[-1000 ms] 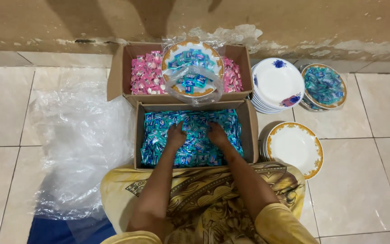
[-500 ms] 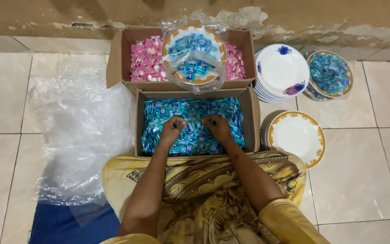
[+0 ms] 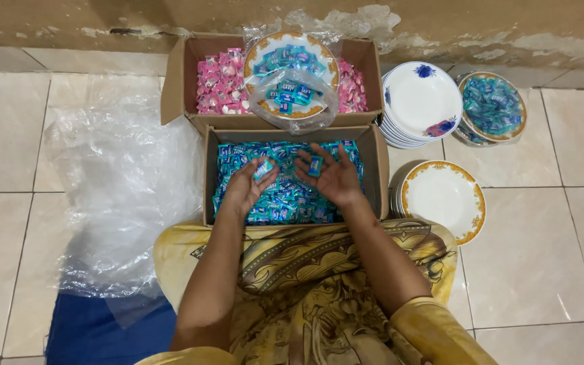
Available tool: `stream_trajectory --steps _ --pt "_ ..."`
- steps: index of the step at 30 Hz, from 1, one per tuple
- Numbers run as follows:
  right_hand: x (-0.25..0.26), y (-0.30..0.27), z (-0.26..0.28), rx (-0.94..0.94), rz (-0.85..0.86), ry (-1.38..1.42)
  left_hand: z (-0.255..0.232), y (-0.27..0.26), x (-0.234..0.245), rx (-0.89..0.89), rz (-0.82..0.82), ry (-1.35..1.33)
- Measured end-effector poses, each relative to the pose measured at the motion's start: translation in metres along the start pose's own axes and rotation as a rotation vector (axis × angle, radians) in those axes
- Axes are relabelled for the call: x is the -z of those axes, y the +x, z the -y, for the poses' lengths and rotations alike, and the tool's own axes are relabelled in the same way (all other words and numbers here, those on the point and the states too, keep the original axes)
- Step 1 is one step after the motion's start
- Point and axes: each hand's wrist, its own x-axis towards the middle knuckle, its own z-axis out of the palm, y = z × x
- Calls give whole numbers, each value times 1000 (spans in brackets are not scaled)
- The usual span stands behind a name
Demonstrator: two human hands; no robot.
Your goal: Packing small wrapped items into cardboard boxes and organizing ceramic plates
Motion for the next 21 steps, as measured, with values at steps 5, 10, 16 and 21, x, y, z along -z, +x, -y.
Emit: stream_trajectory --steps 5,10,16,21 --pt "0 7 10 42 -70 -127 10 32 24 -79 41 -13" --pt "110 62 -8 143 -333 -642 69 106 64 -202 -56 445" --pt "177 86 -43 307 -253 -2030 124 145 83 -454 -27 1582" --pt "172 81 -35 306 -326 -1923 125 159 107 -369 -58 1209"
